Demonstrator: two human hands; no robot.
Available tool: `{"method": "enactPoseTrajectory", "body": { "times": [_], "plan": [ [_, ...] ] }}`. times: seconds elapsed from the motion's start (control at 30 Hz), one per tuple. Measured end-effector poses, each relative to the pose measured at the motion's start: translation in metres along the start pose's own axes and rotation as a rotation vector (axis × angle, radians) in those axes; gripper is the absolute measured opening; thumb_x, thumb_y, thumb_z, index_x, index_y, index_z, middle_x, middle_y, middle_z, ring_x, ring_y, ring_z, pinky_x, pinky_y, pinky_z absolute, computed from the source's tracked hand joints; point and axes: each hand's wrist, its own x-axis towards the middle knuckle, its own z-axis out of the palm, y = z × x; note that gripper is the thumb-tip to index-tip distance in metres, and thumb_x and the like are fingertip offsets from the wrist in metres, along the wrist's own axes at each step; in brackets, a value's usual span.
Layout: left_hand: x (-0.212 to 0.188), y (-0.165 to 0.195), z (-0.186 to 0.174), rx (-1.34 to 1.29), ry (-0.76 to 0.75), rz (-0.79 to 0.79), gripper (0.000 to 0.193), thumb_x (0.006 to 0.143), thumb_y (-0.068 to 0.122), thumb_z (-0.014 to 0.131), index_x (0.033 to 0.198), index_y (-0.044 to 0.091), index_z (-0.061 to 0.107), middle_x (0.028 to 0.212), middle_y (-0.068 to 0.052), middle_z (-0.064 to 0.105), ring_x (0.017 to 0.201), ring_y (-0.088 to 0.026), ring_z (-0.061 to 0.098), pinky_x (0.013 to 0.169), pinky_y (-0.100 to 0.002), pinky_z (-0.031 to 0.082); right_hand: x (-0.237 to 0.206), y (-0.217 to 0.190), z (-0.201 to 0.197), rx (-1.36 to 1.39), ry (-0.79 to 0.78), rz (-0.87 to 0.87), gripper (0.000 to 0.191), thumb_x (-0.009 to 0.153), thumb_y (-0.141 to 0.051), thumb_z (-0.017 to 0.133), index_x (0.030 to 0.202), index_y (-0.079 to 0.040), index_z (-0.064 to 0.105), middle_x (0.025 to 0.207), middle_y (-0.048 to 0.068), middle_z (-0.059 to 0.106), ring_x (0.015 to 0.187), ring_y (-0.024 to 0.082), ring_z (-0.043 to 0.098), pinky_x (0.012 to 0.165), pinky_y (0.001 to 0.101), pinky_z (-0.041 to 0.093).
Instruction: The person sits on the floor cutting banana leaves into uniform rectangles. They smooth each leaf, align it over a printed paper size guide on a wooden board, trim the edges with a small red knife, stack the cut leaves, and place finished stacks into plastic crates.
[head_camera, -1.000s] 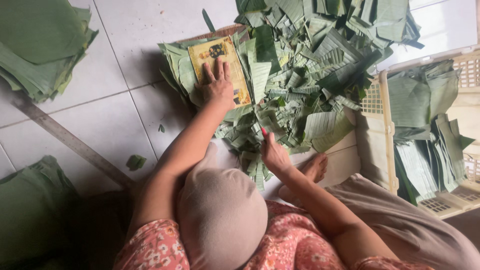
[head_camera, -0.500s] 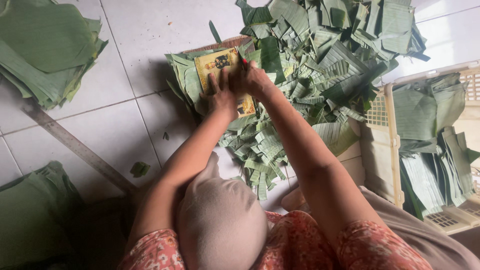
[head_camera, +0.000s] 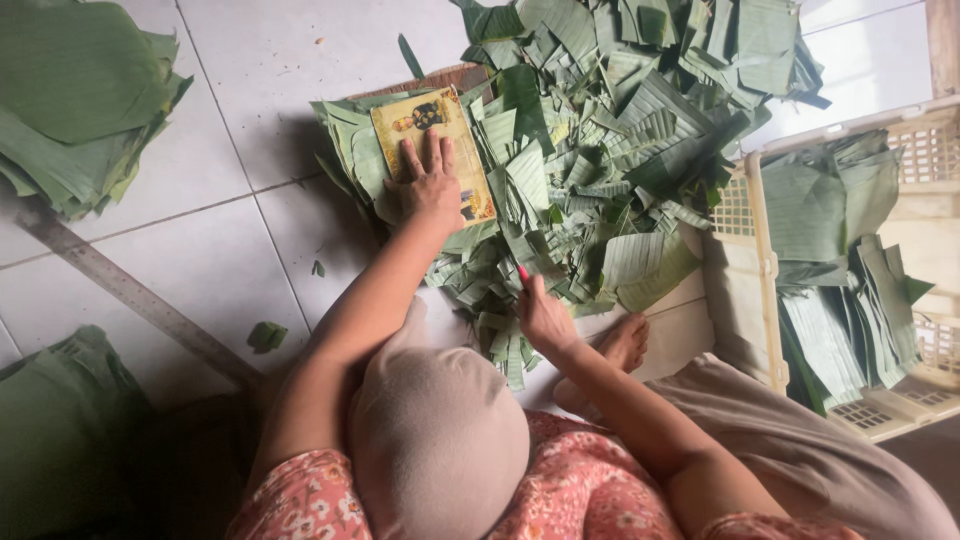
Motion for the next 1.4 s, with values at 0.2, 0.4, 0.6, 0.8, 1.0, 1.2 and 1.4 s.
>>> {"method": "enactPoseTrajectory", "body": {
  "times": [0.2,0.4,0.6,0.8,1.0,1.2,1.4],
  "plan": [
    [0.003,-0.002,0.010,-0.038,0.055,0.008,0.129,0.075,0.033,0.087,0.165,0.011,-0.002,0.172,-0.009,-0.012,0.155,-0.050,-0.004,0.104,-0.084,0.030,0.081,-0.032,-0.030,0.081,0.199,-0.247,0.026,0.108,-0.026,0.049,0.116,-0.004,0.038,0.076,0.031,0.066,0.068,0.053,0.063,0.059,0.0612,0.049],
    [0.008,-0.007,0.019,-0.098,0.102,0.021,0.132,0.072,0.026,0.089,0.165,0.013,-0.004,0.171,-0.009,-0.016,0.154,-0.048,-0.009,0.103,-0.085,0.025,0.211,-0.090,-0.046,-0.204,0.075,-0.523,0.023,0.105,-0.021,0.045,0.113,-0.001,0.050,0.104,0.034,0.057,0.078,0.050,0.066,0.068,0.0579,0.055],
    [0.005,-0.007,0.018,-0.077,0.092,0.036,0.128,0.075,0.028,0.087,0.164,0.011,-0.003,0.172,-0.010,-0.013,0.155,-0.049,-0.007,0.103,-0.085,0.028,0.166,-0.063,-0.025,-0.082,-0.021,-0.240,0.030,0.106,-0.027,0.042,0.125,-0.005,0.044,0.095,0.036,0.062,0.079,0.056,0.063,0.071,0.0640,0.051],
    [0.005,-0.006,0.012,-0.062,0.059,0.020,0.126,0.077,0.030,0.085,0.165,0.012,-0.003,0.172,-0.009,-0.014,0.156,-0.049,-0.006,0.106,-0.084,0.028,0.079,0.010,-0.026,0.068,0.071,0.025,0.031,0.107,-0.034,0.043,0.119,-0.007,0.037,0.082,0.034,0.067,0.074,0.056,0.066,0.070,0.0648,0.051],
    [0.005,-0.007,0.012,-0.053,0.046,0.014,0.126,0.078,0.028,0.084,0.165,0.014,-0.005,0.171,-0.008,-0.016,0.155,-0.048,-0.007,0.105,-0.084,0.027,0.117,0.020,-0.024,0.247,0.232,0.047,0.030,0.108,-0.035,0.044,0.121,-0.009,0.040,0.088,0.035,0.067,0.081,0.059,0.063,0.074,0.0653,0.048],
    [0.002,-0.009,0.014,-0.050,0.082,0.022,0.128,0.077,0.034,0.087,0.165,0.014,-0.004,0.172,-0.007,-0.014,0.155,-0.047,-0.006,0.106,-0.083,0.026,0.165,-0.016,-0.028,0.158,0.091,-0.017,0.034,0.106,-0.039,0.046,0.121,-0.009,0.042,0.087,0.036,0.067,0.086,0.058,0.063,0.075,0.0636,0.048],
    [0.002,-0.009,0.016,-0.088,0.062,0.026,0.134,0.073,0.035,0.090,0.165,0.013,-0.005,0.173,-0.006,-0.015,0.157,-0.046,-0.006,0.107,-0.083,0.028,0.190,-0.036,-0.026,0.193,0.139,-0.070,0.034,0.108,-0.039,0.047,0.119,-0.008,0.044,0.088,0.037,0.066,0.085,0.059,0.063,0.075,0.0635,0.048]
  ]
}}
